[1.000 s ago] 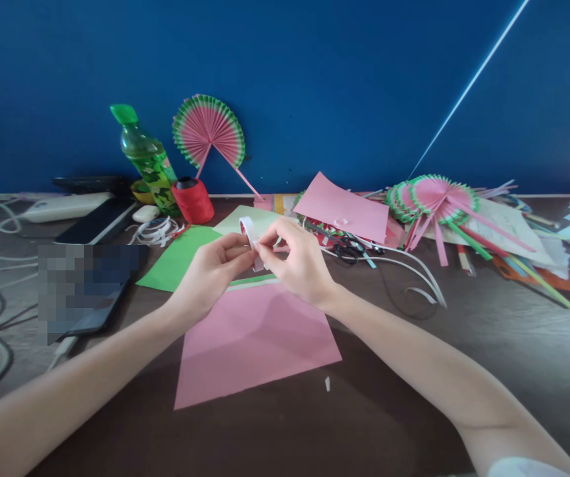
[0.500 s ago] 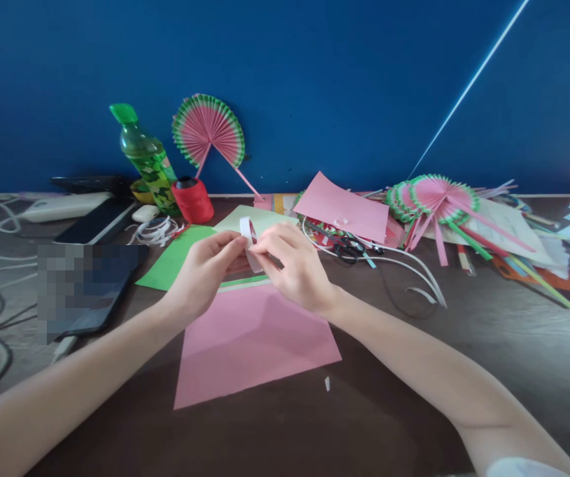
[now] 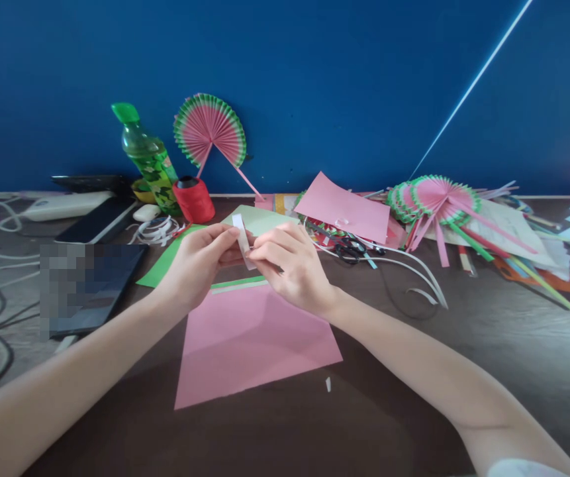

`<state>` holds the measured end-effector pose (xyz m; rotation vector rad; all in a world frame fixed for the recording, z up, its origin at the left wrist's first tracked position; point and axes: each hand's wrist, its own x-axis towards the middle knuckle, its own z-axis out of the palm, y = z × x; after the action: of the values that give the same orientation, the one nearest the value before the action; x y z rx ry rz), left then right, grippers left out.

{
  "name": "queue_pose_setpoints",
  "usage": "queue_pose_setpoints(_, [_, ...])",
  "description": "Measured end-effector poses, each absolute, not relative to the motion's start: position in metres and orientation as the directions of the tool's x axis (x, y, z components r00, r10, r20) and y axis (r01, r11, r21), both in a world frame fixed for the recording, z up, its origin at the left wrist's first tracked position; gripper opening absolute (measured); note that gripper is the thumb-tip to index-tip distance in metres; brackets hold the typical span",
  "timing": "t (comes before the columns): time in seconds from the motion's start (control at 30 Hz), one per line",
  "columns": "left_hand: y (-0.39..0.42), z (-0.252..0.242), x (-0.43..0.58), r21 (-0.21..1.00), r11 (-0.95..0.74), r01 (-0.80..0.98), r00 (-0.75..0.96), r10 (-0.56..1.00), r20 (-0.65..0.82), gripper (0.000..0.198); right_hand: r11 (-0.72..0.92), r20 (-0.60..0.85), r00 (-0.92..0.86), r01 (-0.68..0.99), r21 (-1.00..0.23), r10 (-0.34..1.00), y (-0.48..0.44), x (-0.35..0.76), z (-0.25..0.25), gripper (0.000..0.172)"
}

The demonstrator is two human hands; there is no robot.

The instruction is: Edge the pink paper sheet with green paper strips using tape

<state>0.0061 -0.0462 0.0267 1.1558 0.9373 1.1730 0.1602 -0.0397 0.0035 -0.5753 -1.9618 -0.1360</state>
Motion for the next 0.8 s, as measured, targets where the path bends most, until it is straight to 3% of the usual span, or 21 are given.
queue_pose_setpoints(0.23, [-0.041, 0.027, 0.002, 0.984, 0.0, -0.178, 0.25, 0.967, 0.045, 0.02, 0.855, 0.84, -0.291, 0.403, -0.326, 0.457, -0.042, 0.16, 0.005, 0.011])
queue_pose_setpoints(0.5, [-0.036, 0.03, -0.004, 0.987, -0.008, -0.159, 0.364, 0.929, 0.066, 0.018, 0.826, 0.828, -0.225, 0.389, -0.407, 0.514, -0.041, 0.16, 0.007, 0.01])
queue_pose_setpoints(0.8, [-0.035, 0.028, -0.005, 0.994, -0.108, -0.028, 0.336, 0.935, 0.111, 0.018, 0.786, 0.778, -0.199, 0.343, -0.514, 0.596, -0.045, 0.158, 0.008, 0.009])
